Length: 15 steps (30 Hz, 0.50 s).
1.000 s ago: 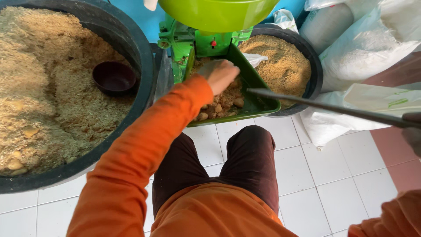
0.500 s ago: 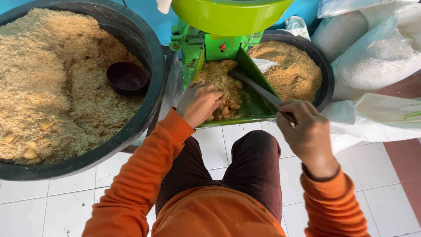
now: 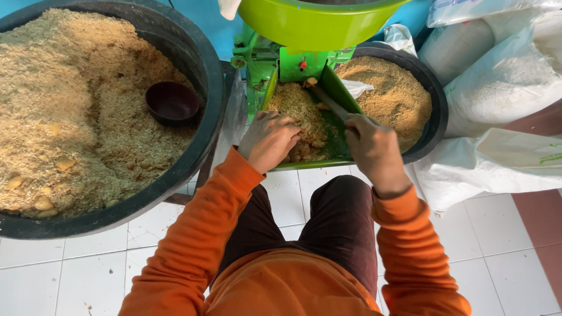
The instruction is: The person sits on the floor in front of a green grinding machine. They scoop coarse ground material from the machine's discharge tray, pick out unground chunks by hand, and pour the material from a bowl back into the machine's hopper, using a scoop to guide the flow.
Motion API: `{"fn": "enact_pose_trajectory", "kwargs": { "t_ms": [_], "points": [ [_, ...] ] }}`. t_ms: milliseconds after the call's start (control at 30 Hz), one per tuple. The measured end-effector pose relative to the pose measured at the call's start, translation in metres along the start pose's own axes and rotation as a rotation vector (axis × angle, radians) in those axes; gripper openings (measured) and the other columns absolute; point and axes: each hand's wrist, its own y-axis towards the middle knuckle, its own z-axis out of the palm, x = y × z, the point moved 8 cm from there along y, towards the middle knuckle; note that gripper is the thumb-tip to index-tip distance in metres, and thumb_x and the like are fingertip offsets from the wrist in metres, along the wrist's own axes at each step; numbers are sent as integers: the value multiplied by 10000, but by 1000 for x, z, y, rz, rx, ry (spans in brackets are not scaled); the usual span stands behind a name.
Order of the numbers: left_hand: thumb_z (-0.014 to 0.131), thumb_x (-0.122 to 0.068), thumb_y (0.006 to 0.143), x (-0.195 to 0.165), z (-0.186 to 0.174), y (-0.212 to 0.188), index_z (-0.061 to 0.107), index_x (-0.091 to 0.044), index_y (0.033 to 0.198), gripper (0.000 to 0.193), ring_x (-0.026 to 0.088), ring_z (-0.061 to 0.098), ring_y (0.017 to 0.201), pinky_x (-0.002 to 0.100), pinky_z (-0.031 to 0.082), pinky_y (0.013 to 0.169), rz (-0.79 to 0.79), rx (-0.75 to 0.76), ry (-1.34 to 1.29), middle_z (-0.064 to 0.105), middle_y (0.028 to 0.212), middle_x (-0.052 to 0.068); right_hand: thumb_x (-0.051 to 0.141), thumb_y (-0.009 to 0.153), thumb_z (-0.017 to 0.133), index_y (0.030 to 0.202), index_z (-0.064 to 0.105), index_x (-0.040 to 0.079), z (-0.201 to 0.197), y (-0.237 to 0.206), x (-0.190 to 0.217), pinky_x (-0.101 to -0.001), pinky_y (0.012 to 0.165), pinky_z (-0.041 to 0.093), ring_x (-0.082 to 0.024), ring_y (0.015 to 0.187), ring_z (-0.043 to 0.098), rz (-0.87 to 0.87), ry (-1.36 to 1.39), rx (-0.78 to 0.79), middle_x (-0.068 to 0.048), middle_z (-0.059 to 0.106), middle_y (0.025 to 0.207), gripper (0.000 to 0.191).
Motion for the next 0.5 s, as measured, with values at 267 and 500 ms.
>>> {"fn": "enact_pose_trajectory", "kwargs": {
  "t_ms": [267,500],
  "points": [
    [697,-214,929,-3,0,0,772,-65,1067,216,284,607,1008,465,425,983,29,2,6,737,1072,51,-7,939,751,1089,710,-29,-135,-25,55,-299,686,573,-176,818,721,57,-141,15,-151,736,991,156],
    [702,-226,914,-7,-9,-1,774,-69,915,173,293,595,1000,477,423,986,24,-60,54,731,1002,47,35,910,768,1085,721,-20,-122,-15,72,-306,620,548,-185,730,708,48,-171,122,-143,750,989,190]
  ]
}}
